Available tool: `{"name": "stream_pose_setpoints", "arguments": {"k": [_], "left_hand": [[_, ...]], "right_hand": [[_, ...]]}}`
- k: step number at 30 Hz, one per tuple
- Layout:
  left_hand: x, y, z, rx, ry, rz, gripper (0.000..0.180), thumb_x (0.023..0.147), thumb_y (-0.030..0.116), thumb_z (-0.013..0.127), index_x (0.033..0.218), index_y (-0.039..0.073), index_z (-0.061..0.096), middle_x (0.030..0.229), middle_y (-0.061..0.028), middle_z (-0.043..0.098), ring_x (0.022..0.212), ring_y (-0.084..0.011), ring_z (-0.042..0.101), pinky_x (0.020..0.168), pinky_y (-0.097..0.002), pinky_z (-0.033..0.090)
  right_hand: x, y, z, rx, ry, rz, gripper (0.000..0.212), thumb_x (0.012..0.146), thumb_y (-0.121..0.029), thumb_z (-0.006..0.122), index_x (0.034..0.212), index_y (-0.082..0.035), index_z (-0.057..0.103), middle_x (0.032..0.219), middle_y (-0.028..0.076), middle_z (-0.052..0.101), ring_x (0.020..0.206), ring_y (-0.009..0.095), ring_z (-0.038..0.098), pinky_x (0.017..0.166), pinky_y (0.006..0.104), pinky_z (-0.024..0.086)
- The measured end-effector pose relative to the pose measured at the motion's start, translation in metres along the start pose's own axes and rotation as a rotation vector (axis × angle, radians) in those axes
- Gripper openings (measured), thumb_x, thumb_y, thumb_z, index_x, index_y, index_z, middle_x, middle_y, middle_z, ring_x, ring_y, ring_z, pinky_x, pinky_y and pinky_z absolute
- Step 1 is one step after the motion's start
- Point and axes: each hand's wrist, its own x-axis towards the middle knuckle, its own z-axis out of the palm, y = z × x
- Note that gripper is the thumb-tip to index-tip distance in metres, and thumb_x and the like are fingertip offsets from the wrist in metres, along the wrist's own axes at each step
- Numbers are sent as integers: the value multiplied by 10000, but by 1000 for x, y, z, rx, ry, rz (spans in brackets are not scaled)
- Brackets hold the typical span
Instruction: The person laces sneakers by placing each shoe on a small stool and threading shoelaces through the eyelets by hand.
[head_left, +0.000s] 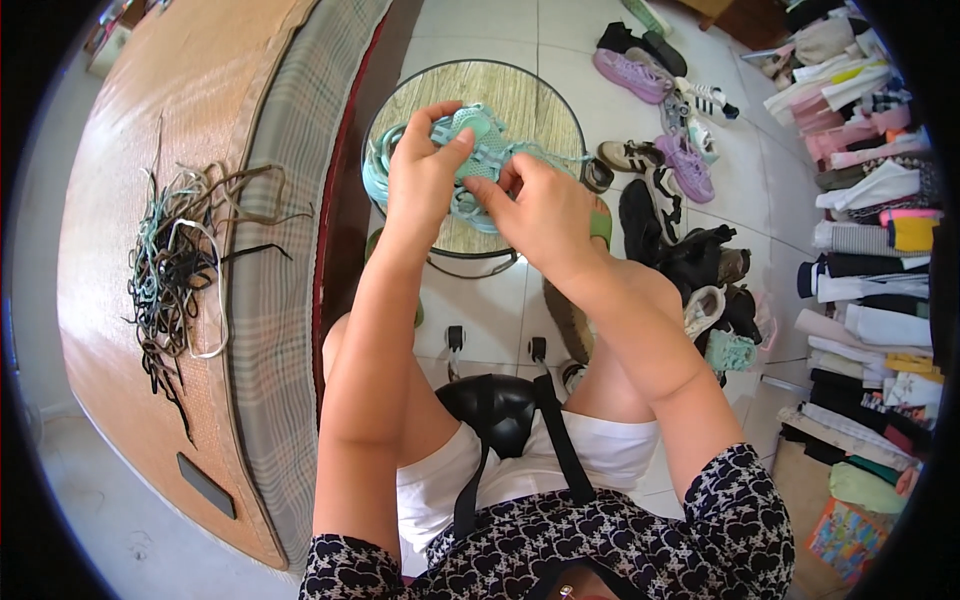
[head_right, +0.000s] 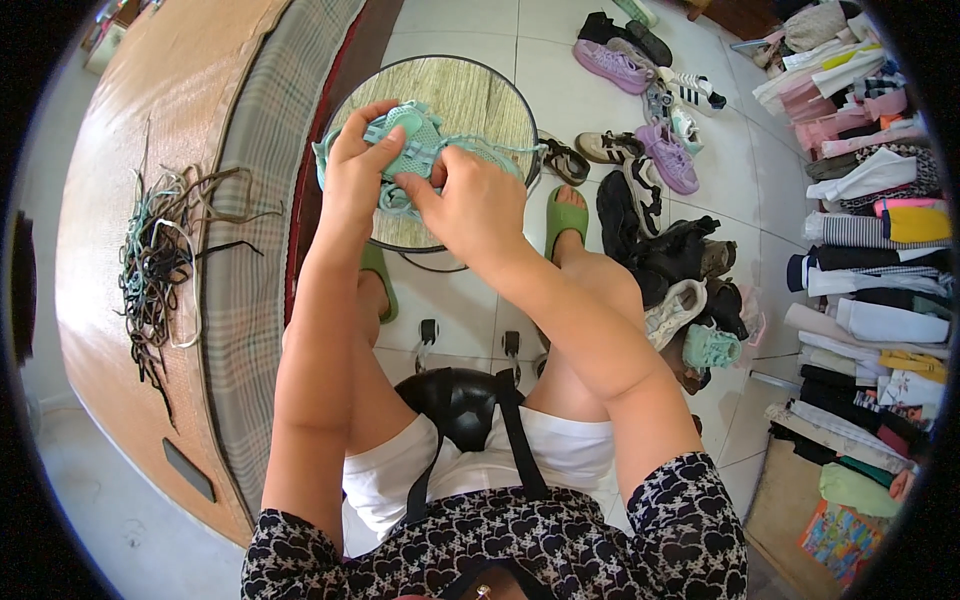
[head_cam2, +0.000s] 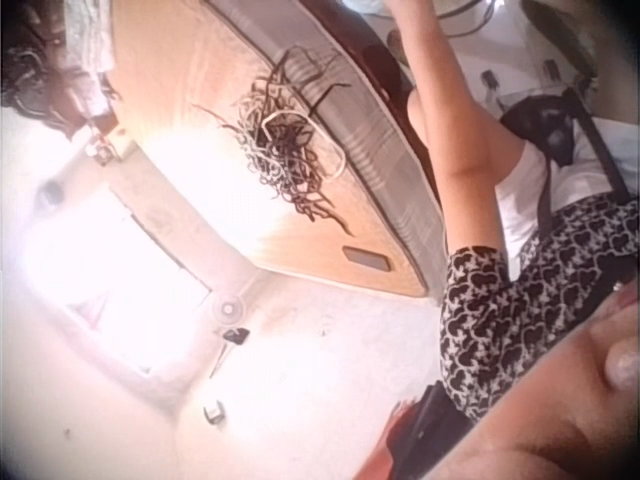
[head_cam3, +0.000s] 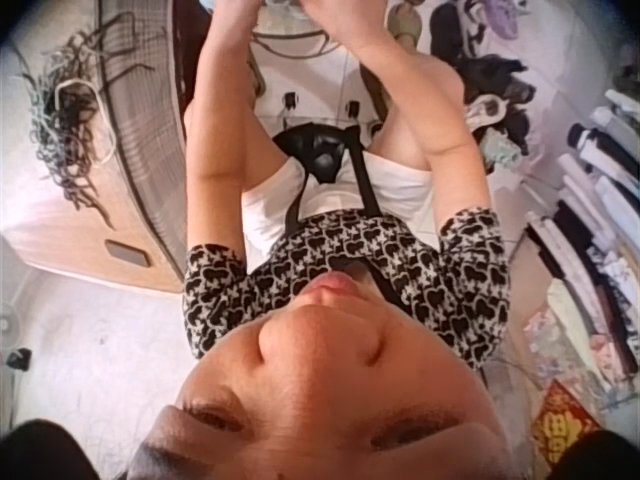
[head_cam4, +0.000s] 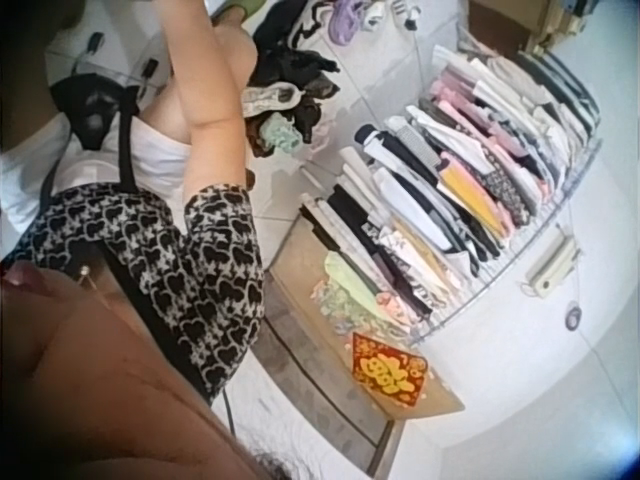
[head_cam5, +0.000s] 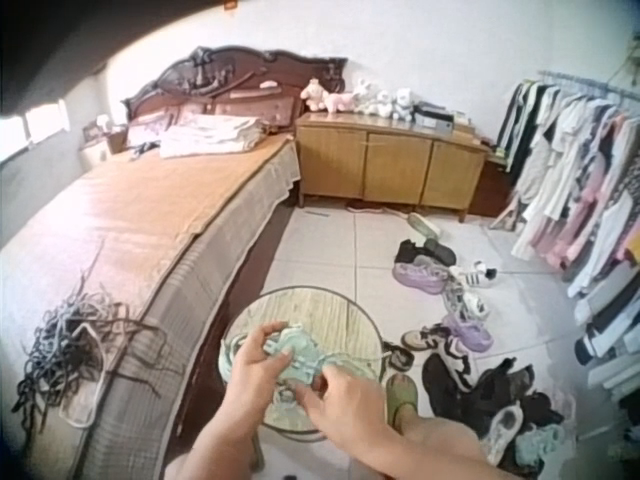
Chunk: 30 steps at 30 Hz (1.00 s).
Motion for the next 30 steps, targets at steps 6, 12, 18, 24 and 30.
{"name": "stream_pose_setpoints", "arguments": {"k": [6, 12, 18, 24, 30], "left_hand": [[1, -1, -2, -111, -51, 5, 369, 914, 73, 641, 1267, -5, 569, 803, 3, 568, 709, -65, 482, 624, -221, 392], [3, -4, -3, -107, -55, -16, 374, 914, 62, 641, 1273, -7, 566, 838, -17, 599, 732, -76, 509, 658, -235, 413], [4, -3, 2, -150, -51, 10, 376, 916, 65, 642, 1276, -8, 561, 874, -41, 625, 779, -89, 545, 701, -249, 442], [2, -3, 0, -112, -55, -26, 381, 924, 68, 633, 1284, -23, 546, 907, -51, 634, 794, -92, 557, 687, -238, 447], [2, -3, -3, -115, -84, -14, 386, 929, 74, 633, 1294, -14, 544, 935, -59, 640, 801, -95, 565, 703, -232, 451]], "right_hand": [[3, 10, -10, 207, -225, -226, 74, 785, -134, 650, 761, -64, 648, 636, 83, 618, 560, 256, 613, 555, 361, 484], [-21, -11, -33, 596, -1155, -655, 100, 809, -141, 700, 766, -55, 675, 712, 60, 605, 628, 208, 593, 565, 330, 456], [10, 15, -31, 477, -598, -47, 381, 889, -374, 704, 724, -31, 682, 622, 80, 629, 534, 206, 579, 532, 370, 447], [2, 1, -5, -4, -67, -54, 373, 832, -389, 730, 697, -51, 649, 578, 102, 633, 515, 301, 626, 513, 417, 481], [-2, 1, -13, 106, -236, -188, 232, 814, -249, 705, 722, -39, 666, 674, 117, 679, 600, 314, 659, 560, 408, 509]]}}
